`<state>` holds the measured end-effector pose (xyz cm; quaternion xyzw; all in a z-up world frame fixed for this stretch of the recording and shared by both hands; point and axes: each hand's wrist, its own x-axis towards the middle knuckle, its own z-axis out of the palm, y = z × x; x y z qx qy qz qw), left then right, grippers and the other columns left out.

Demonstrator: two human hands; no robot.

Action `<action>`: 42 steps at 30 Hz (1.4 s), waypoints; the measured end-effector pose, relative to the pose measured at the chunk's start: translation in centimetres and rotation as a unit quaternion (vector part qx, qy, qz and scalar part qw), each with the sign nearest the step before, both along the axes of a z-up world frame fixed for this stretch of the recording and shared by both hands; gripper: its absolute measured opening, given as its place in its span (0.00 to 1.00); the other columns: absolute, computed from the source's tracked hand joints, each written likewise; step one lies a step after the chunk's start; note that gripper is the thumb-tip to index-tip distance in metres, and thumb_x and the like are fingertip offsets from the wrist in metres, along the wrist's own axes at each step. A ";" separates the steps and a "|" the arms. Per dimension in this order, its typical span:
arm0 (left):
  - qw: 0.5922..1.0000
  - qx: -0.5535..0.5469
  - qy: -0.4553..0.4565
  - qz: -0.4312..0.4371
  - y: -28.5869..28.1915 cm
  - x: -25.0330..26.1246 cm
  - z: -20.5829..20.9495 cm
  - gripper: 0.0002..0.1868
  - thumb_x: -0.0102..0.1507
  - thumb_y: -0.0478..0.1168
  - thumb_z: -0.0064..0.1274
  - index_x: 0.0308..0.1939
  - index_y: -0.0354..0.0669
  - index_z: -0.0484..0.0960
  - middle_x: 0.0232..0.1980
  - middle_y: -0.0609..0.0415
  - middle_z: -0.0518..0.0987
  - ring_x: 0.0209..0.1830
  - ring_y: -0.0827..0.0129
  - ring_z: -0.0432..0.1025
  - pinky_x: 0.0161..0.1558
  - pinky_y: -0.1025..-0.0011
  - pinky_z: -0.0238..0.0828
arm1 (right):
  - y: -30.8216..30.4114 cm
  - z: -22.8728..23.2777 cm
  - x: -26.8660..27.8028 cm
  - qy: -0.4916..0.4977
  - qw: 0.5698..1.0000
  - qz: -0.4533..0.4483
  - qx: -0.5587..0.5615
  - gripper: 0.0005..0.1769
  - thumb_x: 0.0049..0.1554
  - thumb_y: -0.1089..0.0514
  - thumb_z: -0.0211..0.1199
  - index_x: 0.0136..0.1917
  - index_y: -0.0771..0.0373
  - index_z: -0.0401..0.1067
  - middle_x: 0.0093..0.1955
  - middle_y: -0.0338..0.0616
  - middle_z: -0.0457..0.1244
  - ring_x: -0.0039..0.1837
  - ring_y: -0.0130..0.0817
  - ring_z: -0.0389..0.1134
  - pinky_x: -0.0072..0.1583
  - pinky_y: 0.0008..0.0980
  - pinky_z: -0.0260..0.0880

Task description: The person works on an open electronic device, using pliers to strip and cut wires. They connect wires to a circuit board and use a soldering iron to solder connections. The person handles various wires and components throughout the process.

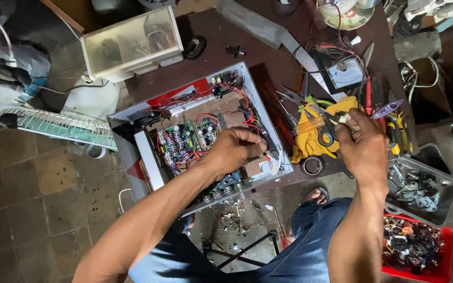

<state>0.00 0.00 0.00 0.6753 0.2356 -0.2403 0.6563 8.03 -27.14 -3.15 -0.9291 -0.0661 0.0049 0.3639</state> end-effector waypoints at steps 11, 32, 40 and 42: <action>0.999 0.008 0.033 -0.015 0.1 0.0 1.1 0.06 0.61 0.33 0.59 0.42 0.41 0.84 0.46 0.50 0.85 0.48 0.65 0.79 0.55 0.69 0.80 | -0.2 -0.2 0.0 -0.005 1.000 -0.001 -0.007 0.25 0.61 0.56 0.62 0.68 0.69 0.71 0.57 0.52 0.68 0.45 0.45 0.68 0.50 0.45 0.68; 0.999 -0.005 0.035 -0.028 0.3 -0.3 1.2 0.04 0.66 0.31 0.54 0.44 0.36 0.82 0.39 0.47 0.83 0.20 0.74 0.67 0.21 0.78 0.67 | -0.2 1.0 -0.1 0.028 0.999 -0.017 0.002 0.24 0.61 0.57 0.61 0.68 0.67 0.71 0.59 0.51 0.67 0.49 0.48 0.68 0.51 0.47 0.68; 0.998 0.020 0.044 -0.041 0.4 -0.1 1.2 0.06 0.66 0.32 0.54 0.46 0.38 0.82 0.42 0.48 0.83 0.26 0.72 0.70 0.23 0.77 0.69 | -0.3 1.2 0.0 0.025 1.000 -0.015 -0.001 0.24 0.61 0.56 0.61 0.68 0.67 0.71 0.61 0.52 0.67 0.49 0.49 0.69 0.50 0.48 0.69; 0.997 0.033 0.039 -0.050 0.5 -0.2 1.2 0.05 0.66 0.34 0.55 0.46 0.40 0.82 0.43 0.49 0.83 0.28 0.72 0.71 0.25 0.77 0.70 | -0.3 1.3 0.0 0.031 0.999 -0.008 -0.003 0.24 0.61 0.57 0.61 0.69 0.68 0.70 0.62 0.54 0.66 0.51 0.50 0.69 0.51 0.50 0.70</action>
